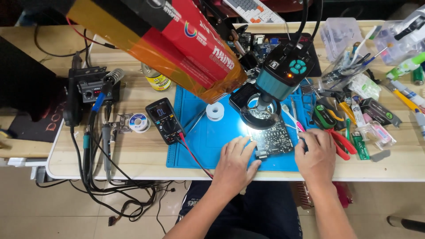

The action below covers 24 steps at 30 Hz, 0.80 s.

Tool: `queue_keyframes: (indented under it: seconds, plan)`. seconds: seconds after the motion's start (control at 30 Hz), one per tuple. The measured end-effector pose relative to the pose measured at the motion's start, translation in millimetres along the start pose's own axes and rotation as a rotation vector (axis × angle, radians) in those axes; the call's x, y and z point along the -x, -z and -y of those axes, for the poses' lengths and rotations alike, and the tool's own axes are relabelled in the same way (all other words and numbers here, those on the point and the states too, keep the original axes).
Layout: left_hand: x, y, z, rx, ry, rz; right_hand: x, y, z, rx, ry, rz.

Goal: Soldering and repairing electronic components on a circuit board using a soldering iron, flux, and a microscope.

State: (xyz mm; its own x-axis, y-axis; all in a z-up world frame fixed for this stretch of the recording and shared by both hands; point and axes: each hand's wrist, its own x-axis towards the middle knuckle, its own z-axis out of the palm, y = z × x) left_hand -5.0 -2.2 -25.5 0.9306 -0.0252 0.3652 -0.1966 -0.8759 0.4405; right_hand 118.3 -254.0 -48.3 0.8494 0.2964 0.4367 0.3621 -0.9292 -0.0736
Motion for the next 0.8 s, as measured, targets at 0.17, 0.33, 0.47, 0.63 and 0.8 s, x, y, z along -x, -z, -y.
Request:
queue_keyframes:
  seconds: [0.17,0.33,0.47,0.63,0.8]
  plan:
    - [-8.5,20.6,-10.9,0.087,0.004,0.001,-10.4,22.9,17.5,-0.175,0.153,-0.232]
    - [-11.6,17.3,-8.7,0.083,-0.001,-0.005,-14.9,24.9,17.7,-0.179,0.162,-0.214]
    - [-15.9,19.0,-8.8,0.099,0.021,0.03,-16.2,24.0,17.6,-0.153,0.157,-0.186]
    - [-19.9,19.8,-7.6,0.125,0.028,0.035,-18.3,21.2,16.2,-0.167,0.156,-0.188]
    - [-20.4,22.1,-7.4,0.142,0.023,0.026,-17.0,21.0,16.8,-0.179,0.165,-0.212]
